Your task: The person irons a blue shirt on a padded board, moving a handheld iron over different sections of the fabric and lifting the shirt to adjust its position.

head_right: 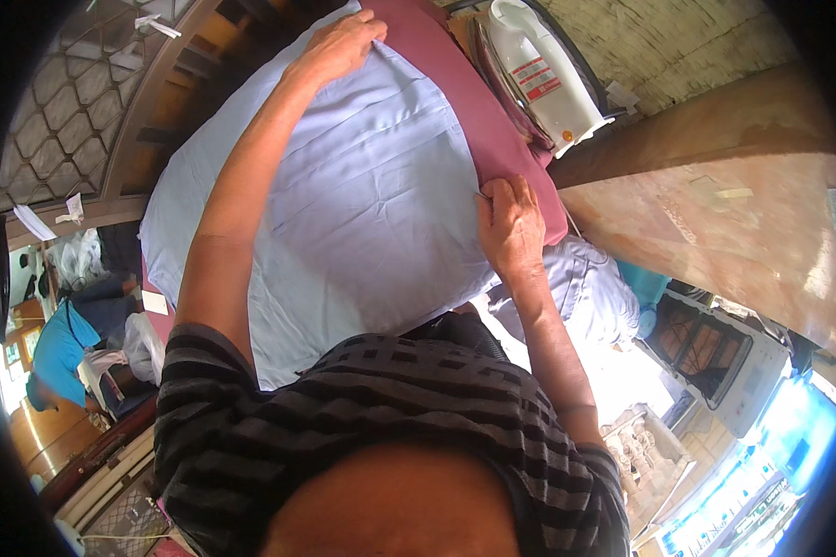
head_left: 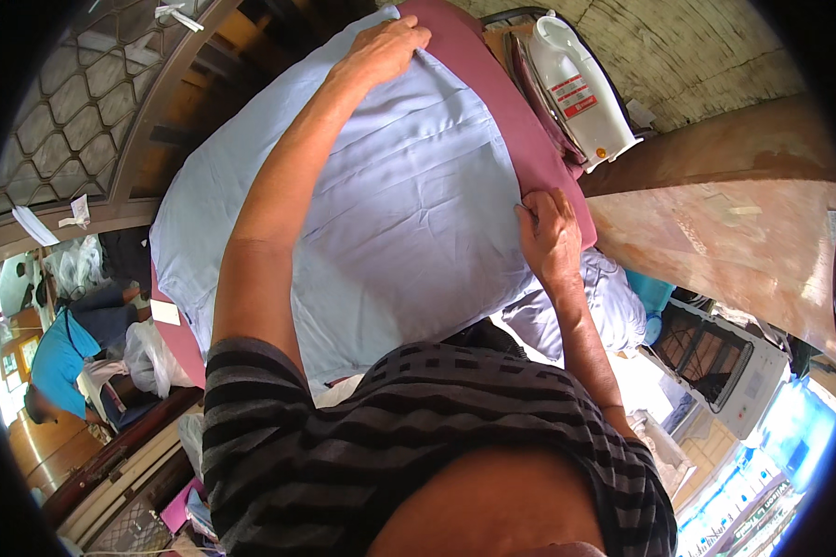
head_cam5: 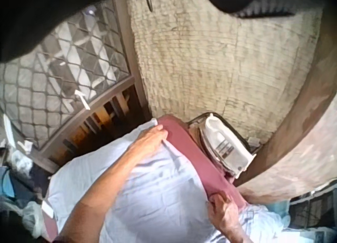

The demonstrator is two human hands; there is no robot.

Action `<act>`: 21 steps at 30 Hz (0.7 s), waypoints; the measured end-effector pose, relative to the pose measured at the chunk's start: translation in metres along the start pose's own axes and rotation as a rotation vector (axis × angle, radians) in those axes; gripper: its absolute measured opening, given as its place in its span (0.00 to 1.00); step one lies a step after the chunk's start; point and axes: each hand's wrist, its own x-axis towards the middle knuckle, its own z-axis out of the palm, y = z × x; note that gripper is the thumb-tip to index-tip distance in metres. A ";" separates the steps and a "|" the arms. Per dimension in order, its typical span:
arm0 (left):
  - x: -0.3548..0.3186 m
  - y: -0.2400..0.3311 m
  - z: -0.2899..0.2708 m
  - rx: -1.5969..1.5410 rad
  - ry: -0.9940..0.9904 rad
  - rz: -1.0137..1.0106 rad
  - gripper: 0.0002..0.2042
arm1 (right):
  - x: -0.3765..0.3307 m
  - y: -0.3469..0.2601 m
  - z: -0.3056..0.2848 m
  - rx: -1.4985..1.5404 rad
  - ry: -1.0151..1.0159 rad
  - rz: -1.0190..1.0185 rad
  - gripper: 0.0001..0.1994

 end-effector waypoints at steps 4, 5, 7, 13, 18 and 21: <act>-0.003 -0.011 0.030 -0.122 0.409 0.031 0.15 | 0.005 0.001 -0.007 0.084 -0.030 -0.032 0.07; -0.004 -0.007 0.036 -0.166 0.494 0.042 0.11 | 0.002 0.002 -0.009 0.117 -0.036 0.005 0.07; -0.005 -0.001 0.045 -0.234 0.643 0.058 0.07 | 0.002 0.006 -0.010 0.168 -0.053 0.032 0.09; -0.015 0.015 0.056 -0.441 0.969 0.009 0.11 | 0.010 0.004 -0.023 0.259 -0.146 0.115 0.18; -0.062 0.057 0.082 -0.179 0.637 -0.094 0.26 | 0.018 0.010 -0.028 0.279 -0.258 0.144 0.24; -0.063 0.065 0.090 -0.091 0.540 -0.085 0.31 | 0.019 0.022 -0.028 0.183 -0.279 -0.026 0.25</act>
